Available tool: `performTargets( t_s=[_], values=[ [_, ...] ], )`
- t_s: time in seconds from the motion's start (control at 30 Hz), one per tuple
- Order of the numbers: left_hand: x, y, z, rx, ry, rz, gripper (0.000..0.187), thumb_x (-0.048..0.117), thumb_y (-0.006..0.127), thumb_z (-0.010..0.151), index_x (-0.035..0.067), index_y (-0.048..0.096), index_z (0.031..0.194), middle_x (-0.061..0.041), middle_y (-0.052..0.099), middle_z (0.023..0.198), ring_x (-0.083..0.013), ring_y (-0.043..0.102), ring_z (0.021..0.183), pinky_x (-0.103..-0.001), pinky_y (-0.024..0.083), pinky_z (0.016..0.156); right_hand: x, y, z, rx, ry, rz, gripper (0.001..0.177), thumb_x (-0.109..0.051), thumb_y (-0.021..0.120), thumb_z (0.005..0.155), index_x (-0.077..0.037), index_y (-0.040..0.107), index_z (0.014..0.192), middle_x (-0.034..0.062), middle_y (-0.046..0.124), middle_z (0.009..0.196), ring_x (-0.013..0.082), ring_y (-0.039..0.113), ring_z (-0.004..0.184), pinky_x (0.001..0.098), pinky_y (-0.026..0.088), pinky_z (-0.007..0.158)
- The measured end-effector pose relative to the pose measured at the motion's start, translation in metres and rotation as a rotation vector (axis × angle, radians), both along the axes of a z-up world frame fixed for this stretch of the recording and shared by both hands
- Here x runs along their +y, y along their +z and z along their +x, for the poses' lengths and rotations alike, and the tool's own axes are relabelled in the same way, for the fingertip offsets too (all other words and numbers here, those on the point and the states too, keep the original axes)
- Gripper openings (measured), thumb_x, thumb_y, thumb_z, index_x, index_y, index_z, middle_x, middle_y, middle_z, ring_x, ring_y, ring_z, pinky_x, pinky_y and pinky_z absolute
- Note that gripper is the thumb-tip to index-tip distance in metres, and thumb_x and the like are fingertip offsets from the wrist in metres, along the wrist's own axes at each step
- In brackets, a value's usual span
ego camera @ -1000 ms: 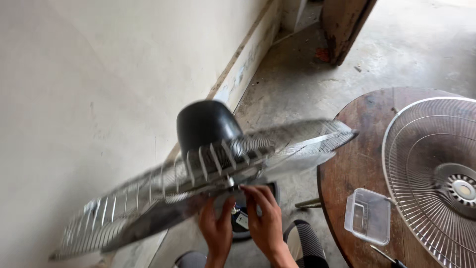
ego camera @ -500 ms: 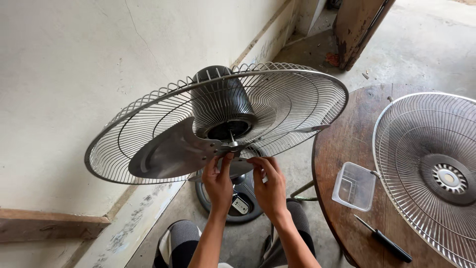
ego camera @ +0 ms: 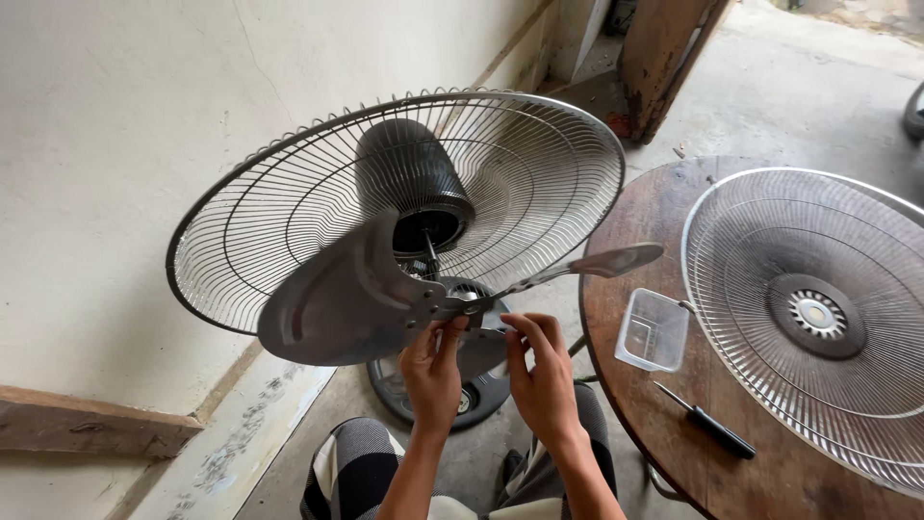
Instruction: The person assembles a standing electric fan by attaching the fan blades to the motor shaft, securing them with a nut, and then fitting the front and rear wire cages. The person uses a screwdriver to tighten the nut and aligns the cages with the fan stand.
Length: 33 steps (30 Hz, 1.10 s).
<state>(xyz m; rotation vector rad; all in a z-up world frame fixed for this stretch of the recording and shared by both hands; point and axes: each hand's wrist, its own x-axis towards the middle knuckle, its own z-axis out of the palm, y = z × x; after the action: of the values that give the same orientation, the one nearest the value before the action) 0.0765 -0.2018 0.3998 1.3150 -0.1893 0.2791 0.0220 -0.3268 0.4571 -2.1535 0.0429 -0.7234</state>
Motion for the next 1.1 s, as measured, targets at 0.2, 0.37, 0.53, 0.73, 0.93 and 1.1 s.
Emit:
performTargets(
  t_s=[0.2,0.37,0.53,0.73,0.93,1.1],
  values=[
    [-0.022,0.063,-0.037,-0.056,-0.095,-0.094,0.018,0.013,0.073,0.097,-0.001,0.077,0.106,0.0,0.076,0.091,-0.0036,0.063,0.081,-0.021,0.05,0.072,-0.022,0.032,-0.06,0.027,-0.206,-0.088,0.03,-0.015,0.078,0.087,-0.006,0.069,0.115,0.0078,0.062,0.103,0.0184,0.059,0.076,0.0322,0.052,0.066],
    [-0.071,0.097,-0.053,0.095,-0.319,-0.171,0.014,0.012,0.073,0.097,-0.002,0.076,0.099,0.002,0.067,0.081,-0.0034,0.053,0.073,-0.021,0.042,0.065,-0.055,0.045,-0.103,-0.012,-0.379,-0.159,0.037,-0.015,0.079,0.083,-0.002,0.068,0.115,0.009,0.061,0.103,0.0167,0.06,0.081,0.0315,0.052,0.066],
    [-0.134,0.119,-0.061,0.149,-0.474,-0.214,0.011,0.01,0.071,0.099,-0.001,0.071,0.097,0.001,0.063,0.08,-0.0052,0.049,0.071,-0.023,0.039,0.063,-0.1,0.052,-0.145,0.041,-0.485,0.056,0.019,-0.013,0.076,0.09,0.002,0.073,0.1,0.0049,0.063,0.092,0.0135,0.053,0.068,0.0274,0.046,0.06],
    [-0.209,0.139,-0.076,0.173,-0.794,-0.159,0.022,0.015,0.068,0.098,-0.001,0.069,0.113,0.0,0.069,0.091,-0.0053,0.058,0.08,-0.022,0.049,0.074,-0.147,0.049,-0.182,-0.187,-0.627,0.317,0.02,-0.012,0.067,0.099,0.008,0.07,0.103,0.0022,0.063,0.094,0.0061,0.052,0.076,0.0213,0.043,0.065],
    [-0.238,0.151,-0.09,0.079,-1.056,0.414,0.057,0.027,0.074,0.089,0.01,0.059,0.141,-0.005,0.065,0.09,-0.0121,0.061,0.074,-0.027,0.051,0.066,-0.196,0.037,-0.194,-0.379,-0.743,0.603,0.022,-0.013,0.063,0.103,0.008,0.07,0.099,-0.0007,0.063,0.097,0.0045,0.053,0.083,0.0193,0.043,0.073],
    [-0.254,0.144,-0.082,0.017,-1.096,1.058,0.053,0.043,0.076,0.085,0.007,0.067,0.123,-0.018,0.075,0.089,-0.0254,0.073,0.083,-0.037,0.055,0.077,-0.246,0.026,-0.197,-0.258,-0.837,0.587,0.028,-0.018,0.062,0.107,0.006,0.071,0.097,0.0018,0.061,0.089,0.0062,0.049,0.078,0.0214,0.04,0.069]
  ],
)
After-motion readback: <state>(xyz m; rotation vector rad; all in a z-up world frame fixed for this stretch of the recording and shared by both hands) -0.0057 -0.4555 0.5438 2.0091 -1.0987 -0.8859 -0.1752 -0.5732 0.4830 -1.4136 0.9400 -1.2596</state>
